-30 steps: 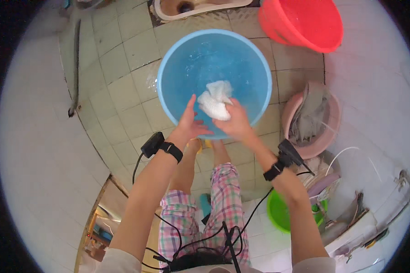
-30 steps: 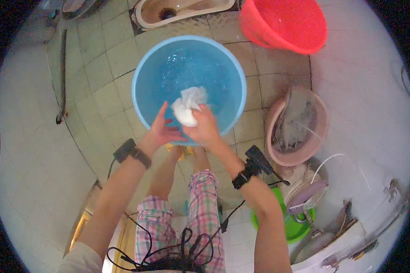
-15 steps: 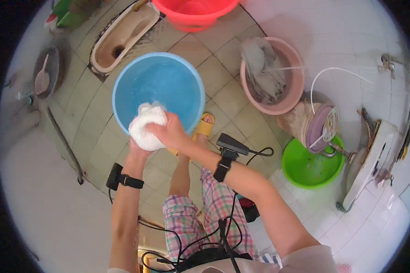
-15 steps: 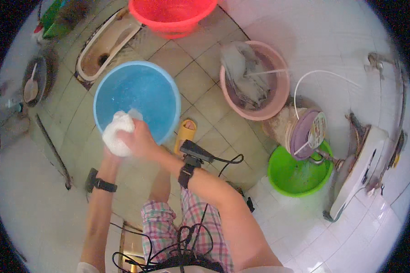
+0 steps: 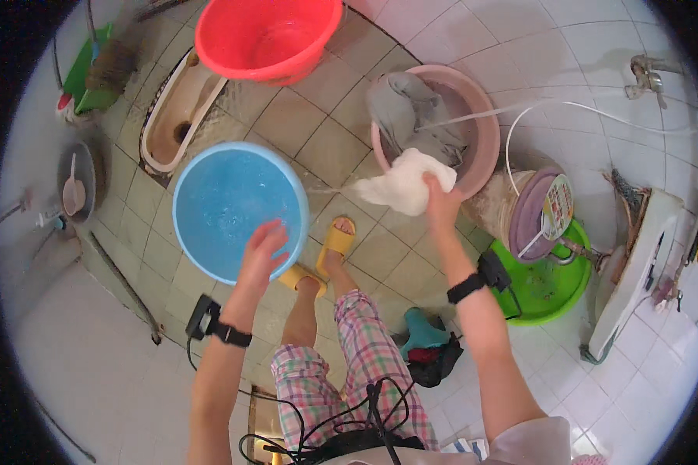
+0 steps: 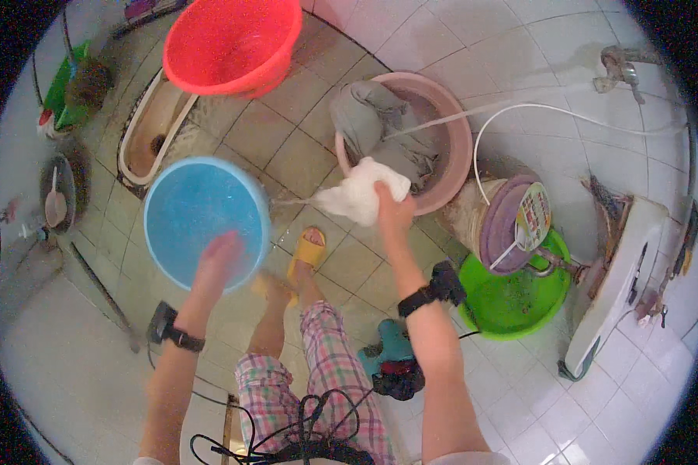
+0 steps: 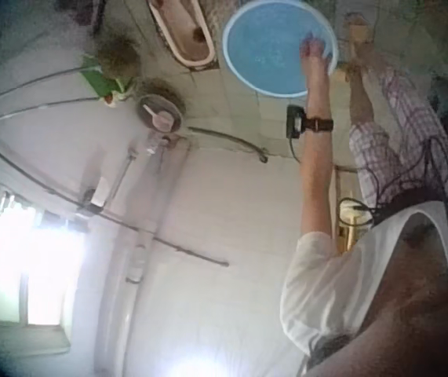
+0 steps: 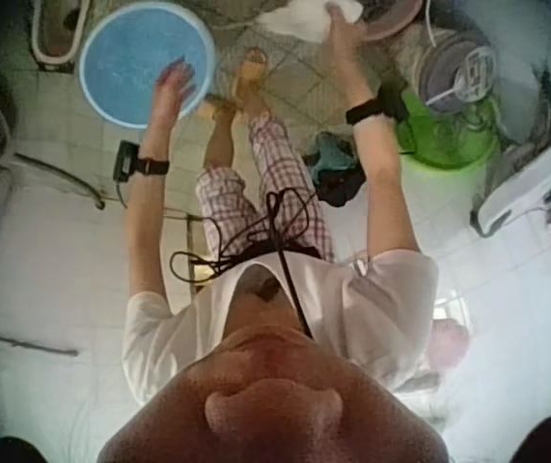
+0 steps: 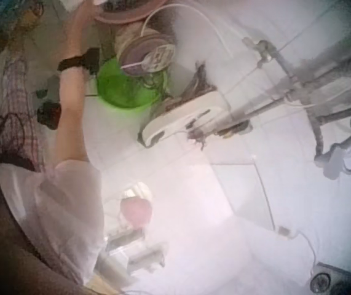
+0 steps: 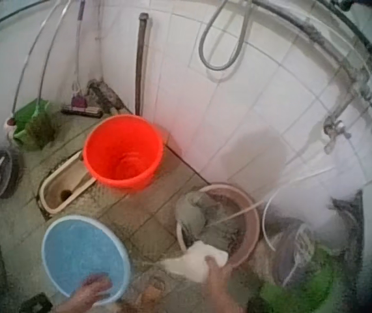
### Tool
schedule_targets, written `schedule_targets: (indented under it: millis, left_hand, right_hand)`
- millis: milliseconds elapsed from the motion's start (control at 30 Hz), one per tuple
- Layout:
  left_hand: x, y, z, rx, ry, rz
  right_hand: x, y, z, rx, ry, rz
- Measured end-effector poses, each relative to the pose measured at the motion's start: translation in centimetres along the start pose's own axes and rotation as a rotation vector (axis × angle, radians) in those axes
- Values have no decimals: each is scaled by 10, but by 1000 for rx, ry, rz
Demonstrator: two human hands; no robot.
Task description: Washing and rinsing clothes by hand in buckets.
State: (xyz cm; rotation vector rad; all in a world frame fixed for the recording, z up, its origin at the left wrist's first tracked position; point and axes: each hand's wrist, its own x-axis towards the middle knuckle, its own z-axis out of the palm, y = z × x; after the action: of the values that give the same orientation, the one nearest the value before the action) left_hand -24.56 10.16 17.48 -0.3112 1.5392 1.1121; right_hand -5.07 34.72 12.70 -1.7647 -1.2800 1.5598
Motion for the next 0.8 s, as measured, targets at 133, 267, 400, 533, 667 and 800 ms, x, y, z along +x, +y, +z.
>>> schedule_targets:
  millis: [133, 267, 400, 533, 667, 800]
  left_hand:
    - [-24, -11, -6, -47, 97, -68]
    - [-50, -21, -37, 17, 264, -134]
    - [-59, -18, -36, 35, 348, -167]
    - [-56, -12, -17, 70, 405, -181]
    - [-50, -16, -11, 69, 361, -207]
    - [-58, -13, -14, 69, 338, -203]
  right_hand:
    - [108, 59, -39, -935, 49, 74]
    - [136, 57, 19, -898, -254, -158]
    - [164, 24, 101, -1174, -140, -759]
    - [178, 31, 106, -1638, -233, -710]
    - [185, 125, 27, -1406, -223, -454]
    - [142, 145, -45, -1079, -164, -333]
